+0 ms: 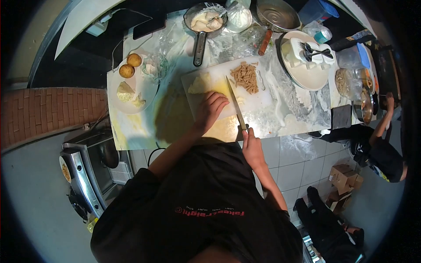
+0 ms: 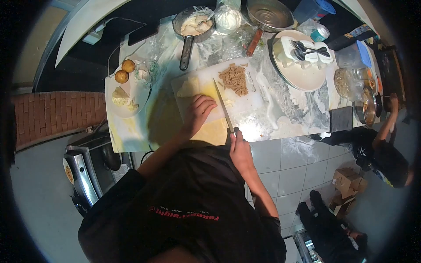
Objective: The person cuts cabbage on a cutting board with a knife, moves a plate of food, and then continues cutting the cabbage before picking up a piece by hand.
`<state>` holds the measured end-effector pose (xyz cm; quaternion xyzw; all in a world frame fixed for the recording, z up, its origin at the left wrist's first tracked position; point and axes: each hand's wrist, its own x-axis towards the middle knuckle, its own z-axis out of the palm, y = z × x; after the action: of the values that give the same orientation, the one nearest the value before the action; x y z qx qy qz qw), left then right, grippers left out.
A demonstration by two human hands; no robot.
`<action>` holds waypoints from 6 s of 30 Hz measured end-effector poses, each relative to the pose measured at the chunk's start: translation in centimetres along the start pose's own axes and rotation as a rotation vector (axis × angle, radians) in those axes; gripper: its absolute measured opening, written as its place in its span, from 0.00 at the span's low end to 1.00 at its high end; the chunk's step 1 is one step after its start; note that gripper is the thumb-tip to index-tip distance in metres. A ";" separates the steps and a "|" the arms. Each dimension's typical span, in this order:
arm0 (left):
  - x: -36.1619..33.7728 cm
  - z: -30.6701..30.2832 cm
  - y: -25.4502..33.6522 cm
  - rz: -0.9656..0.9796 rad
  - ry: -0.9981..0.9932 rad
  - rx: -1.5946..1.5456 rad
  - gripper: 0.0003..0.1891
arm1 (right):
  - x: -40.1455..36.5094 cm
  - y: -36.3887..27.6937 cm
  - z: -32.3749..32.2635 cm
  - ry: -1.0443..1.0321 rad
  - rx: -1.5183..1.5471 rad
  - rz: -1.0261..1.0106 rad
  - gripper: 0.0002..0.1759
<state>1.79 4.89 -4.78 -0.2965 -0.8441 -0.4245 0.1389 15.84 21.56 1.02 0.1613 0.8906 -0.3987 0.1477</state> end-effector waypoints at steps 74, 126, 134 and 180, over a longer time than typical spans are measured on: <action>0.1 -1.3 0.0 -0.014 -0.024 -0.067 0.06 | 1.3 -0.1 2.6 -0.075 -0.170 0.060 0.18; 0.2 -0.6 0.6 -0.058 -0.057 0.128 0.07 | -1.8 0.9 -2.8 -0.167 -0.028 0.087 0.22; 0.2 -0.9 0.6 -0.080 -0.020 0.078 0.07 | -1.9 1.2 -2.5 -0.129 -0.063 0.000 0.19; 0.1 -1.4 1.0 -0.073 -0.010 0.230 0.12 | -1.6 0.3 -1.0 -0.024 -0.062 0.017 0.18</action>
<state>2.32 4.30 -3.23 -0.2499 -0.8981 -0.3282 0.1522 17.30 22.20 2.11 0.1595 0.8992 -0.3717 0.1666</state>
